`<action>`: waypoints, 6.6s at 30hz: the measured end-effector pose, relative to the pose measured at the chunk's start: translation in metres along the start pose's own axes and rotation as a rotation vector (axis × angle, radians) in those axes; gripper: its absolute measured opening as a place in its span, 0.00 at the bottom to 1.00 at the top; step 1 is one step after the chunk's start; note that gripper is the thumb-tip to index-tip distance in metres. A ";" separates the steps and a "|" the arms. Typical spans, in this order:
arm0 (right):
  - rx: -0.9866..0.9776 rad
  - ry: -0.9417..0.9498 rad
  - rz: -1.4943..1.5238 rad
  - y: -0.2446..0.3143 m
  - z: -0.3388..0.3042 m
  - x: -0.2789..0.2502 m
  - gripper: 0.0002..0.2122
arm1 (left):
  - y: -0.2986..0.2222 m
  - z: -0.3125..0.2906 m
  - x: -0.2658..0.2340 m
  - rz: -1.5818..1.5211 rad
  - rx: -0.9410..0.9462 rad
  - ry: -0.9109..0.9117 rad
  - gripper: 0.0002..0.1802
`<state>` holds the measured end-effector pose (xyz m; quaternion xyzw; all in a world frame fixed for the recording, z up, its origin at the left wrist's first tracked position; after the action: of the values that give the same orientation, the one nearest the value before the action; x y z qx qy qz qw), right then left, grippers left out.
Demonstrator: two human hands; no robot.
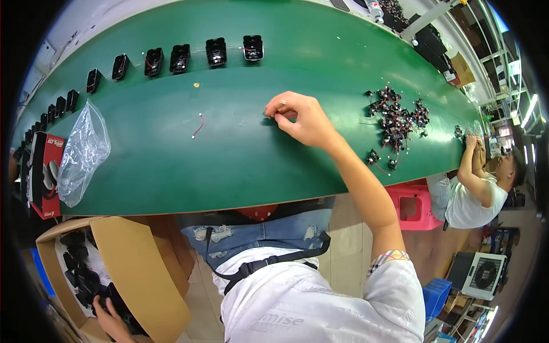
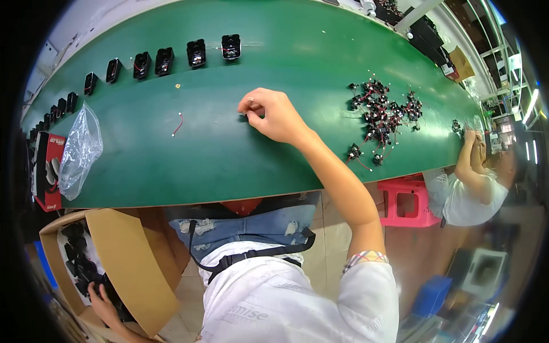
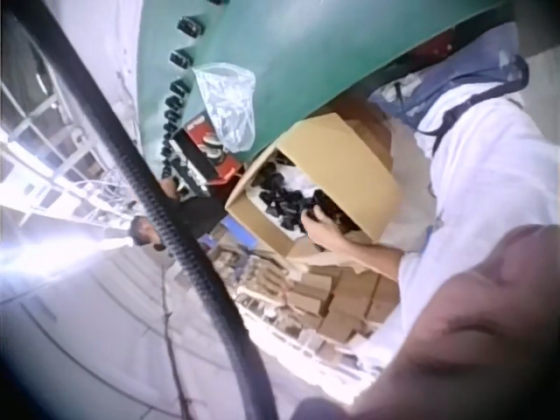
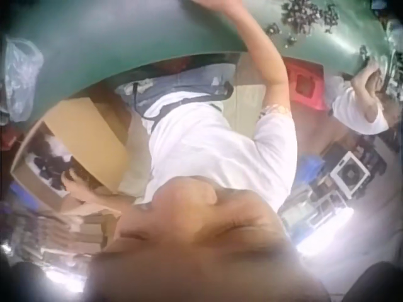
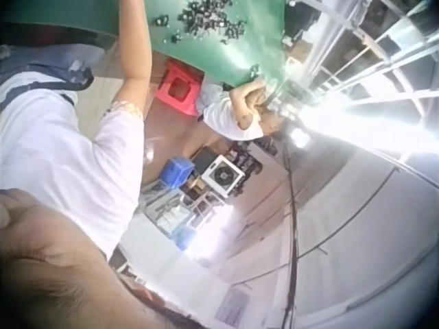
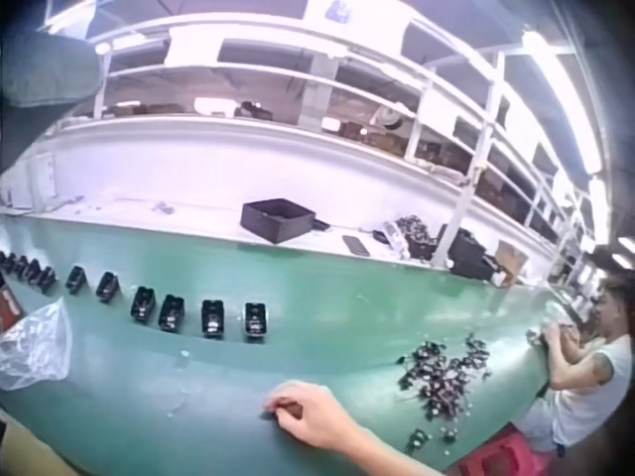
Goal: Assembling small electronic components into plastic housings on a production line.
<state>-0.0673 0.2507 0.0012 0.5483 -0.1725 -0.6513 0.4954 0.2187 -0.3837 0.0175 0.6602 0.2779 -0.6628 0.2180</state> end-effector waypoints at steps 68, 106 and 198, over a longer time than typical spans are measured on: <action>-0.291 -0.157 -0.265 0.102 -0.069 0.050 0.13 | -0.448 -0.124 0.085 -1.975 0.229 1.329 0.13; -0.241 0.175 -0.729 -0.078 0.105 -0.058 0.14 | -0.069 0.000 0.041 -0.272 0.119 0.629 0.26; 0.070 -0.353 0.458 0.092 -0.084 0.034 0.08 | -0.487 -0.078 0.018 -0.845 0.907 1.547 0.28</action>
<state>0.0517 0.2078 0.0252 0.3902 -0.3977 -0.6014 0.5726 -0.0424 0.0342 0.0405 0.7787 0.2764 -0.1160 -0.5511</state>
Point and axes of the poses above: each hand's wrist, its own z-axis towards the middle knuckle, its own x-axis out of the palm, y = z × x, the point moved 3 cm from there along z, towards the middle knuckle, and after that the axes turned 12 degrees about -x, right-handed, at the moved point
